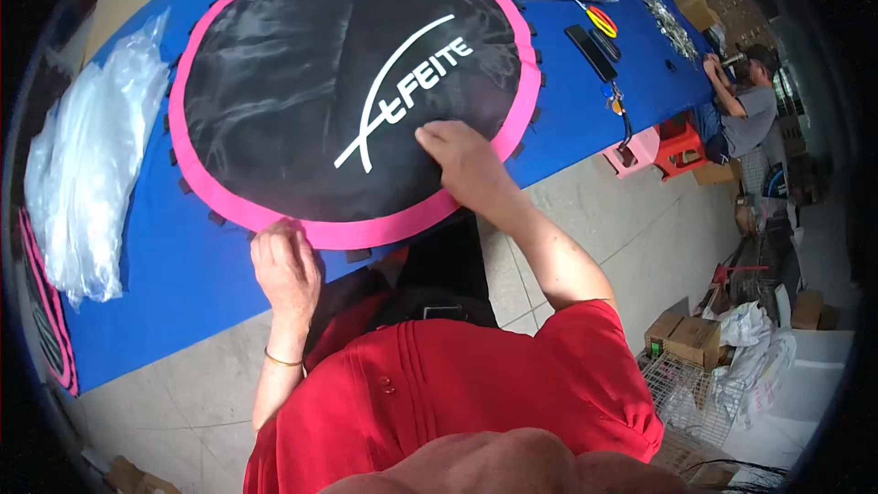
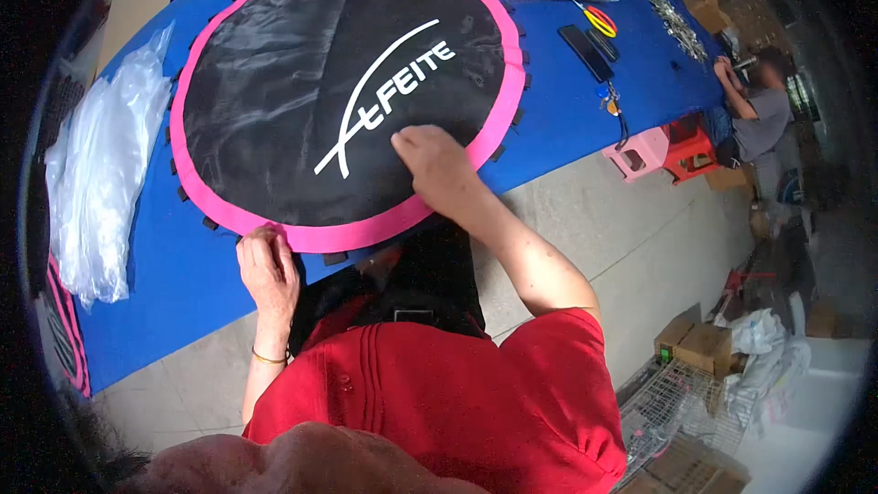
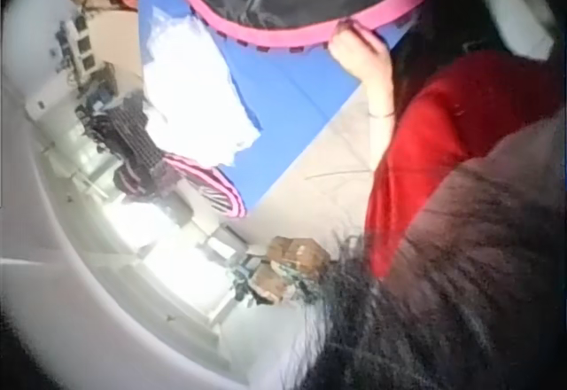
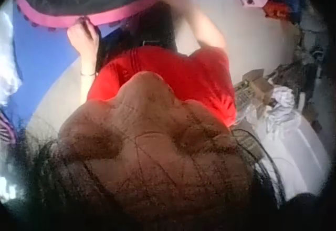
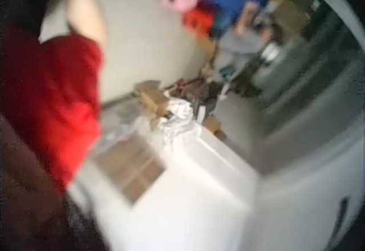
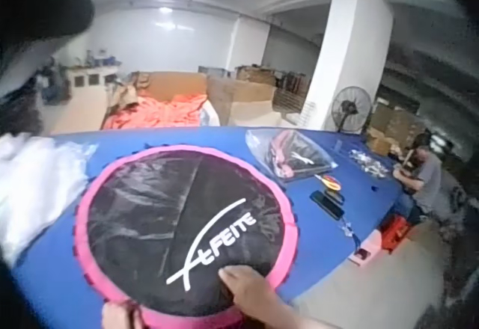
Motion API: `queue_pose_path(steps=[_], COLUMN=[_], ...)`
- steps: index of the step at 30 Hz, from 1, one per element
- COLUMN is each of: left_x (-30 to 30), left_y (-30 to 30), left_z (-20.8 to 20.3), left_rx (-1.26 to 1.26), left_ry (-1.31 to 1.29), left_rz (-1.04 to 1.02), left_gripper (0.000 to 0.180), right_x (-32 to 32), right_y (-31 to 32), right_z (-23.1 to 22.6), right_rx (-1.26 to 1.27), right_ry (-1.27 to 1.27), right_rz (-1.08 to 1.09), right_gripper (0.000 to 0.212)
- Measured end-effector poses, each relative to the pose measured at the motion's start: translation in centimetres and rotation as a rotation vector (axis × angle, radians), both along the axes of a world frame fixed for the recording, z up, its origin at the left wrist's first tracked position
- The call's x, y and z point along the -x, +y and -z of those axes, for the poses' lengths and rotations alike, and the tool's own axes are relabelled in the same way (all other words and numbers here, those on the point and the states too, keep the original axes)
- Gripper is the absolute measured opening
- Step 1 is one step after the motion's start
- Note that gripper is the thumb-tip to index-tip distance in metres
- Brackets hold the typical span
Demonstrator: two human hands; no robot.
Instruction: Attaching the black trampoline fabric to the pink circular frame by tucking in the attachment tabs.
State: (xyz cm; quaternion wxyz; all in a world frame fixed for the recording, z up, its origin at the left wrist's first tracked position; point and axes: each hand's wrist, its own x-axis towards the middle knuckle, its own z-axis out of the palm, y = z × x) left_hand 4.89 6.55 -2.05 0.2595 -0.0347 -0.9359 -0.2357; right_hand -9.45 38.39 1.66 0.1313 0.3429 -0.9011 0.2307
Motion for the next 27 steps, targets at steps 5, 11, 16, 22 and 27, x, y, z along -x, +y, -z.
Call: queue_pose_path(steps=[5, 11, 16, 22, 27], left_x=[0.2, 0.1, 0.3, 0.3, 0.1], left_y=[0.6, 0.4, 0.5, 0.7, 0.7], left_z=[-0.5, 0.1, 0.2, 0.0, 0.0], left_rx=[0.061, 0.090, 0.112, 0.117, 0.107], left_ry=[0.015, 0.011, 0.008, 0.026, 0.023], left_rz=[0.007, -0.028, -0.029, -0.021, -0.026], left_gripper=[0.017, 0.014, 0.014, 0.016, 0.016], right_x=[4.1, 9.5, 10.5, 5.3, 2.7], right_y=[4.9, 8.9, 10.1, 8.6, 6.5], right_z=[0.7, 1.5, 1.0, 1.1, 1.3], right_rx=[-0.044, -0.174, -0.276, -0.142, -0.103], right_ry=[0.028, 0.104, 0.103, 0.109, 0.133], right_rz=[0.215, 0.426, 0.491, 0.415, 0.367], right_gripper=[0.045, 0.042, 0.044, 0.043, 0.040])
